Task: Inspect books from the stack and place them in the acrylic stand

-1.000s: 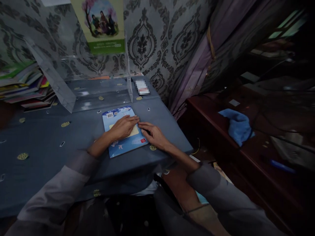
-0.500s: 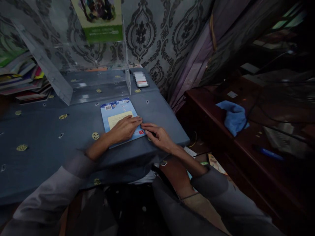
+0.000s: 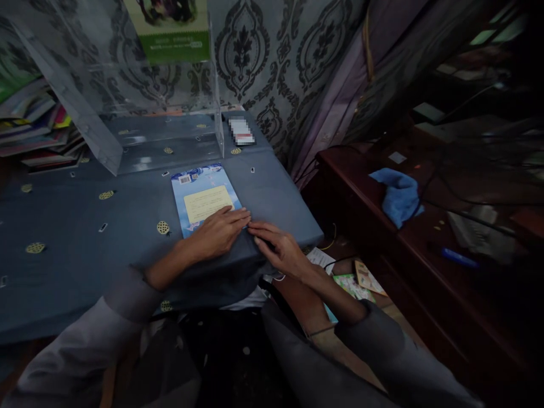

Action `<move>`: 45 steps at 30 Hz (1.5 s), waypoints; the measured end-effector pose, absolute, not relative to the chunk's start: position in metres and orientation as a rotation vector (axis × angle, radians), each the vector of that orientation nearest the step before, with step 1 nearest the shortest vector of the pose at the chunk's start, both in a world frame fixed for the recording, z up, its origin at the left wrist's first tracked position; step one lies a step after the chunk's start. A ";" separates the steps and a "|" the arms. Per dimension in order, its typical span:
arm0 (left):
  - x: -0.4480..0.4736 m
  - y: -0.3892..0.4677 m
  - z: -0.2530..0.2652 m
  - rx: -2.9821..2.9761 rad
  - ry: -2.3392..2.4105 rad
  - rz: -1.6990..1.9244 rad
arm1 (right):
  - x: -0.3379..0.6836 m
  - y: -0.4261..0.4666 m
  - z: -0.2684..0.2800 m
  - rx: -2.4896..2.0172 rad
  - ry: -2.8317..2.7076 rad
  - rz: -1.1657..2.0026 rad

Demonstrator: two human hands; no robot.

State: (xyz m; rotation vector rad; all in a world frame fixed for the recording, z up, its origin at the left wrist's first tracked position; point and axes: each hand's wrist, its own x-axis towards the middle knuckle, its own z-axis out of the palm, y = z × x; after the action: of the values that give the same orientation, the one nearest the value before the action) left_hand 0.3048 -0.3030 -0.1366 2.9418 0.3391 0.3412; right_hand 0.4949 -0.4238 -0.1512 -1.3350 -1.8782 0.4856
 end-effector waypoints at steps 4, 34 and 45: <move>0.303 -0.312 -0.139 2.938 0.349 0.356 | 0.495 -0.429 -0.154 -1.314 -1.883 0.458; 0.209 -0.366 -0.147 2.931 0.674 0.497 | 0.454 -0.407 -0.151 -1.181 -2.088 0.343; 0.183 -0.383 -0.153 2.979 0.828 0.702 | 0.399 -0.374 -0.122 -0.928 -2.386 0.581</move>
State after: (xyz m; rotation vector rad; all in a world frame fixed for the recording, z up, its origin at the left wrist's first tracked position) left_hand 0.1831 -0.3831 -0.1526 2.9795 0.8283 0.7020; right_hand 0.3992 -0.3740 -0.1218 -0.9282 -2.3860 0.5807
